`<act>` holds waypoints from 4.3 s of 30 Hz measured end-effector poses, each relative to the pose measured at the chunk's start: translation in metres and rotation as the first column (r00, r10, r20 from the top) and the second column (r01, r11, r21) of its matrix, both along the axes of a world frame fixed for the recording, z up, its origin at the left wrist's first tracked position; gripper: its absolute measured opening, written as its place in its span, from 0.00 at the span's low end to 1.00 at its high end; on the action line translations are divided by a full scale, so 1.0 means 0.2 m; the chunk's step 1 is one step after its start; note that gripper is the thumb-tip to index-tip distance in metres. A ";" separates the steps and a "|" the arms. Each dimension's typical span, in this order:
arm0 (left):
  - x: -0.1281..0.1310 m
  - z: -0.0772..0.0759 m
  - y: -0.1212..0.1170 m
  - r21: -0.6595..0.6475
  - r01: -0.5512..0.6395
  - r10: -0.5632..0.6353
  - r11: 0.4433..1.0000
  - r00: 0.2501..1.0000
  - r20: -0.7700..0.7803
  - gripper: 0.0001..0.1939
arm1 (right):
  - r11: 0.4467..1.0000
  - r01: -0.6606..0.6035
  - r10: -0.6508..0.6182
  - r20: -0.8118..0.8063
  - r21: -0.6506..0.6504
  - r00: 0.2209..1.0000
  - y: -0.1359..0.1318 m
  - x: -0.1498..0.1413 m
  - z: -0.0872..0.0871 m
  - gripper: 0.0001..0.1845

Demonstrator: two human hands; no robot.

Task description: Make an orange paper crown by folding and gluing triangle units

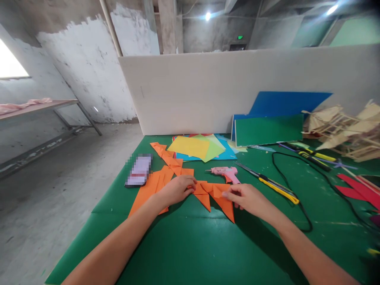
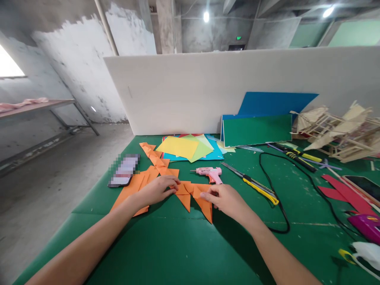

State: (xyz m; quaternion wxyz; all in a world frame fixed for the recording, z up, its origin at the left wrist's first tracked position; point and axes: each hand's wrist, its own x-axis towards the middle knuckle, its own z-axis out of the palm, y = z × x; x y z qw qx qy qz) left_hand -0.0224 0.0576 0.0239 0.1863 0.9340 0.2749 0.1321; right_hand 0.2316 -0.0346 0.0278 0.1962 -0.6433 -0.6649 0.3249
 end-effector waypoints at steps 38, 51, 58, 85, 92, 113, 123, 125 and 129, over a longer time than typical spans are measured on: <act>-0.02 -0.01 0.01 0.047 0.048 -0.045 0.998 0.997 -0.066 0.15 | 0.994 -0.044 0.042 -0.028 -0.096 0.999 0.00 0.00 -0.07 0.18; -0.02 -0.05 0.03 0.124 0.103 -0.095 0.987 0.993 -0.066 0.19 | 0.993 -0.039 0.039 -0.003 -0.114 0.999 0.01 0.00 -0.08 0.18; 0.01 -0.01 -0.05 0.210 0.061 -0.023 0.976 0.984 -0.178 0.13 | 0.991 -0.034 0.032 -0.019 -0.126 0.999 0.01 -0.01 -0.09 0.18; 0.05 0.00 -0.06 0.216 0.044 0.009 0.976 0.971 -0.239 0.10 | 1.000 -0.014 0.016 0.111 -0.021 0.994 0.00 0.01 -0.04 0.17; 0.05 0.01 -0.05 0.153 0.088 -0.060 0.984 0.982 -0.179 0.10 | 1.000 -0.012 0.013 0.084 -0.021 0.996 0.00 0.01 -0.03 0.17; 0.04 0.00 -0.05 0.000 0.067 -0.067 0.998 0.993 -0.095 0.07 | 0.999 -0.033 0.033 0.027 -0.008 0.999 0.00 0.01 -0.04 0.15; 0.04 0.00 -0.10 0.011 0.046 -0.045 0.999 0.998 -0.039 0.08 | 0.986 -0.161 0.155 -0.120 -0.042 0.981 -0.01 -0.04 -0.08 0.20; 0.05 -0.01 -0.11 0.028 0.041 -0.040 0.999 0.999 -0.037 0.15 | 0.981 -0.187 0.179 -0.121 -0.054 0.976 -0.01 -0.05 -0.09 0.23; 0.06 -0.02 -0.12 0.069 0.035 -0.031 0.997 0.998 -0.058 0.22 | 0.978 -0.202 0.194 -0.121 -0.057 0.973 -0.01 -0.04 -0.10 0.24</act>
